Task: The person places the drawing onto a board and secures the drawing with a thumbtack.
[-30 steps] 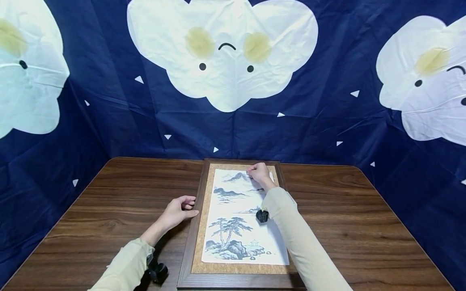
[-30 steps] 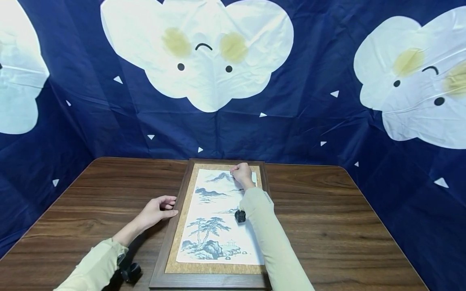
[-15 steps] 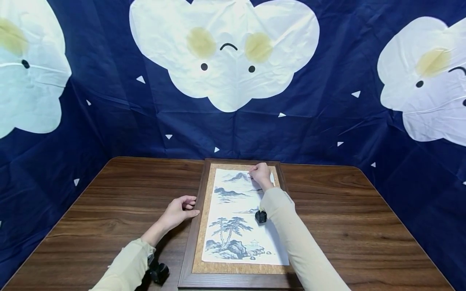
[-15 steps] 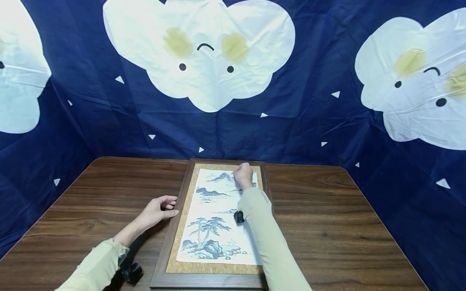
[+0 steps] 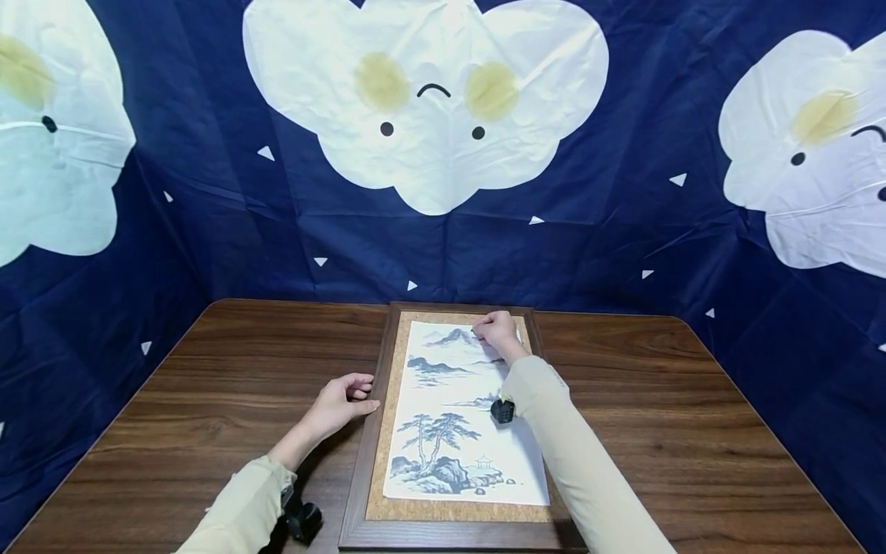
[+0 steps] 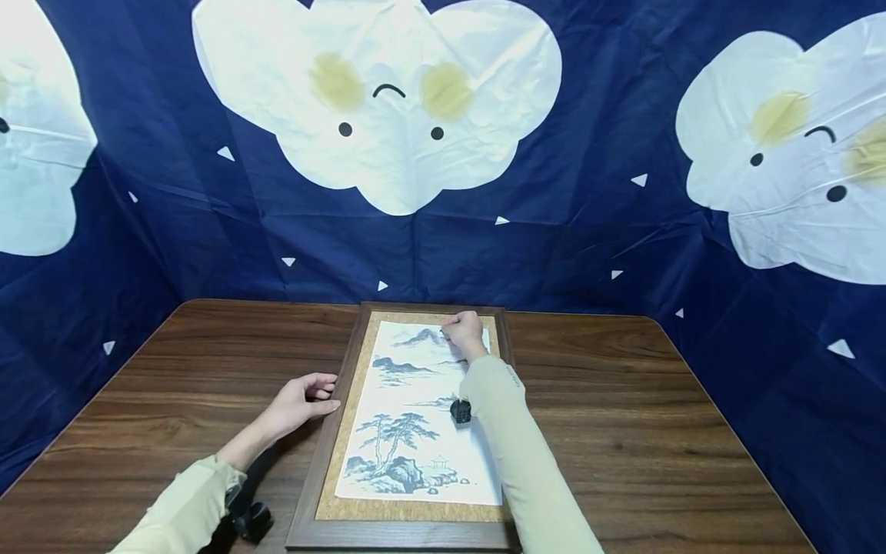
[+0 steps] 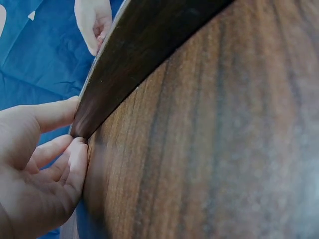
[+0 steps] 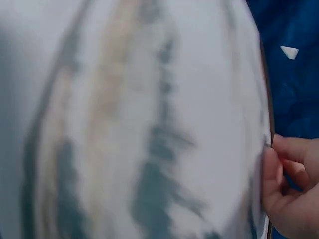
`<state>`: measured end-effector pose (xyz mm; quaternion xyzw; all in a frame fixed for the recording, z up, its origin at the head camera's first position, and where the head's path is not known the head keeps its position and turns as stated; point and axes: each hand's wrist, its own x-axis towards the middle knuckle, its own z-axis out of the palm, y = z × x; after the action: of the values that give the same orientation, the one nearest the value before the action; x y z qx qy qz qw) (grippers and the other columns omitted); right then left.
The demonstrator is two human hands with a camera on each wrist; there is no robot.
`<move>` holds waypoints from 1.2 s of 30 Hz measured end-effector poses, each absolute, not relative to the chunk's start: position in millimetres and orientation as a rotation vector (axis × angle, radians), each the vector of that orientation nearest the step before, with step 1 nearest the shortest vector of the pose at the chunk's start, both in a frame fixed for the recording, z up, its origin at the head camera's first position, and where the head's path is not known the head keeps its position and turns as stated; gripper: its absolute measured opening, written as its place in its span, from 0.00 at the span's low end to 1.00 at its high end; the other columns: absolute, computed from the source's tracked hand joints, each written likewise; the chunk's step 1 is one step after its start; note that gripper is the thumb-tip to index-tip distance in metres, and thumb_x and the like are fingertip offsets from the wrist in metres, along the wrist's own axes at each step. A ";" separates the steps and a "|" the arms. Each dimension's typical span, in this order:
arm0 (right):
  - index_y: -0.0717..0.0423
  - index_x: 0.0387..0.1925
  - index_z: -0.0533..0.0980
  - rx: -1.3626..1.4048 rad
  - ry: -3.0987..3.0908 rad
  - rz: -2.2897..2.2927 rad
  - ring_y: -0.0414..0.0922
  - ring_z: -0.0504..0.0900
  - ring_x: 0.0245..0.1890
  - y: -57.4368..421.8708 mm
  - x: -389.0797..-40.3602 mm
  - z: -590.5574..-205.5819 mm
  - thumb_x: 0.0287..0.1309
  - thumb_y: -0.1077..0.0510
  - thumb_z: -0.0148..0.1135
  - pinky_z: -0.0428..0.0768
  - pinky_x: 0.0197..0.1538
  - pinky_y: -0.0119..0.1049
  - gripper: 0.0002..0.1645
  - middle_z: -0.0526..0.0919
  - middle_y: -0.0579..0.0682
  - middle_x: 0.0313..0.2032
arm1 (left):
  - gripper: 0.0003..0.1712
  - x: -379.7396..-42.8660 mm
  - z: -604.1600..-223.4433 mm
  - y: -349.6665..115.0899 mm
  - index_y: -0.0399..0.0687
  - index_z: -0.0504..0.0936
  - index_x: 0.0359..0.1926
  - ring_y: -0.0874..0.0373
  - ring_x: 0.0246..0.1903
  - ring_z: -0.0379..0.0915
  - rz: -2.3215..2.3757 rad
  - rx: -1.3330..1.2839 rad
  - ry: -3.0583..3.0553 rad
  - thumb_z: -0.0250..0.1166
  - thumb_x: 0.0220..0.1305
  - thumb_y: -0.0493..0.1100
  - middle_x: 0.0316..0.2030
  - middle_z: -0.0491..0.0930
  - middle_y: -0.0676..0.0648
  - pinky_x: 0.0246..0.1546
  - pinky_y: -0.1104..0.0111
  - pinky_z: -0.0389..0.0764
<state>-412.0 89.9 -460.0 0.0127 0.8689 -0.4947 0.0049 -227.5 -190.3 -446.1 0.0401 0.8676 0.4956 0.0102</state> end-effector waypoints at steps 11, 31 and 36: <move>0.69 0.39 0.77 -0.126 2.514 -1.627 0.48 0.79 0.32 123.6 -360.7 -408.9 0.54 0.63 0.60 0.79 0.36 0.38 0.13 0.82 0.53 0.33 | 0.26 -226.9 -447.1 -191.6 0.29 0.73 0.50 0.52 0.38 0.72 1.553 0.140 2.715 0.68 0.49 0.35 0.41 0.78 0.39 0.39 0.67 0.73; 0.75 0.39 0.74 -0.469 2.726 -1.568 0.35 0.75 0.25 234.8 -301.5 -390.0 0.50 0.66 0.63 0.78 0.30 0.32 0.16 0.81 0.62 0.34 | 0.28 -227.2 -444.1 -194.7 0.26 0.71 0.51 0.49 0.39 0.72 1.566 0.180 2.679 0.68 0.49 0.35 0.42 0.76 0.37 0.36 0.69 0.74; 0.73 0.37 0.75 -0.521 2.846 -1.463 0.37 0.76 0.27 255.1 -286.2 -387.7 0.49 0.66 0.64 0.74 0.30 0.25 0.14 0.81 0.62 0.32 | 0.28 -226.4 -440.9 -196.8 0.26 0.70 0.51 0.47 0.41 0.72 1.545 0.230 2.663 0.67 0.50 0.35 0.45 0.75 0.33 0.37 0.68 0.74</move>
<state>-286.2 255.1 -387.7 -0.1606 0.8766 -0.4508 -0.0503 -226.4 -196.8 -440.9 0.0746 0.8623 0.5002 0.0272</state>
